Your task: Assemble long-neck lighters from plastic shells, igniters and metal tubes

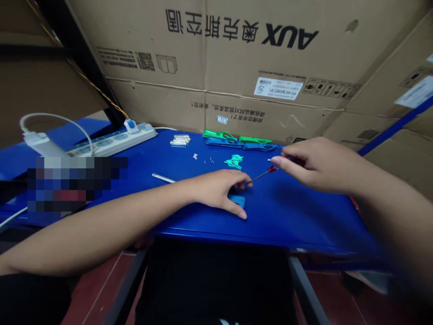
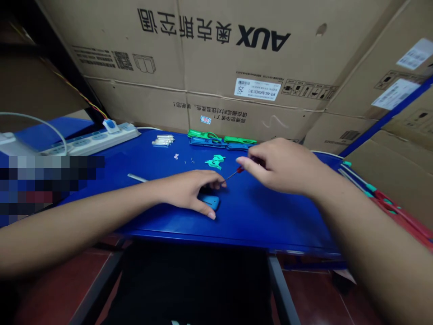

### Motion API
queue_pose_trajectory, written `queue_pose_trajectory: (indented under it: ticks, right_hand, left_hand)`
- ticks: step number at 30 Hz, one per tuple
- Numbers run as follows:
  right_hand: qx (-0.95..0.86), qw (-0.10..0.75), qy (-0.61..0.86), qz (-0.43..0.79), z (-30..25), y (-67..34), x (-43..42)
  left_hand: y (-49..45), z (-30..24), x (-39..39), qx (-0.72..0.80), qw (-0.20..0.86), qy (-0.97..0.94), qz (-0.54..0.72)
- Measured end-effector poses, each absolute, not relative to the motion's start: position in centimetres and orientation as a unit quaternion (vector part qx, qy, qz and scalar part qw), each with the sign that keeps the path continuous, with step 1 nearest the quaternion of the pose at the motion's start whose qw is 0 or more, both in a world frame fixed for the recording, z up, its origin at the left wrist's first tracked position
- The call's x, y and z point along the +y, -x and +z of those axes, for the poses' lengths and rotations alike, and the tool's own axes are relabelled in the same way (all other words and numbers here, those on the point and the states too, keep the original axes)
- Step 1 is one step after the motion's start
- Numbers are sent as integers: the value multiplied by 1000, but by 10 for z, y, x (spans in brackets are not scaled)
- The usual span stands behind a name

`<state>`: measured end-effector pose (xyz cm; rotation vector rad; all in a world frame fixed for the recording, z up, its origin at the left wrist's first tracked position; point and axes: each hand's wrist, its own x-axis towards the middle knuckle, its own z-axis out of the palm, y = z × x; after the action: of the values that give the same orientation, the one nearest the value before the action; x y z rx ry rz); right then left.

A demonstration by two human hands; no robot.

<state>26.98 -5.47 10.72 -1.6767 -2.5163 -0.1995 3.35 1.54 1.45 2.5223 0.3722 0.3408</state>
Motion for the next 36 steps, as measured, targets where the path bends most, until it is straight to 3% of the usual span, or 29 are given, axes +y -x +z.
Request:
queue_pose_trajectory:
  ticks: [5,8,12,16,19,25,29,33,36]
  right_hand:
    - [-774,159,612,37,42,-299,-56]
    - [-781,126,611,38,13,-299,-56]
    - [-802,106,586,-48,13,-273,-60]
    - [-873,59,483,-22,22,-222,-71]
    - [-829,37,556,-52,18,-195,-79]
    - [-762,134,630,-59,6,-199,-95]
    - [-734,193,651,-10,-7,-211,-109]
    - [-726,250,641,2,-16,-216,-114]
    - [-719,277,637,3,-17,-216,-115]
  left_hand:
    - [4,44,41,214,217,-952,-35]
    - [15,50,53,241,168,-948,-125]
    - [12,46,54,214,170,-956,-103]
    - [0,42,45,150,112,-982,-22]
    - [-4,44,38,82,-8,-993,83]
    - [14,55,30,60,-194,-906,372]
    - [17,55,13,60,-193,-853,481]
    - [-15,40,-17,-192,-144,-917,318]
    - [-41,22,-38,-271,-55,-944,183]
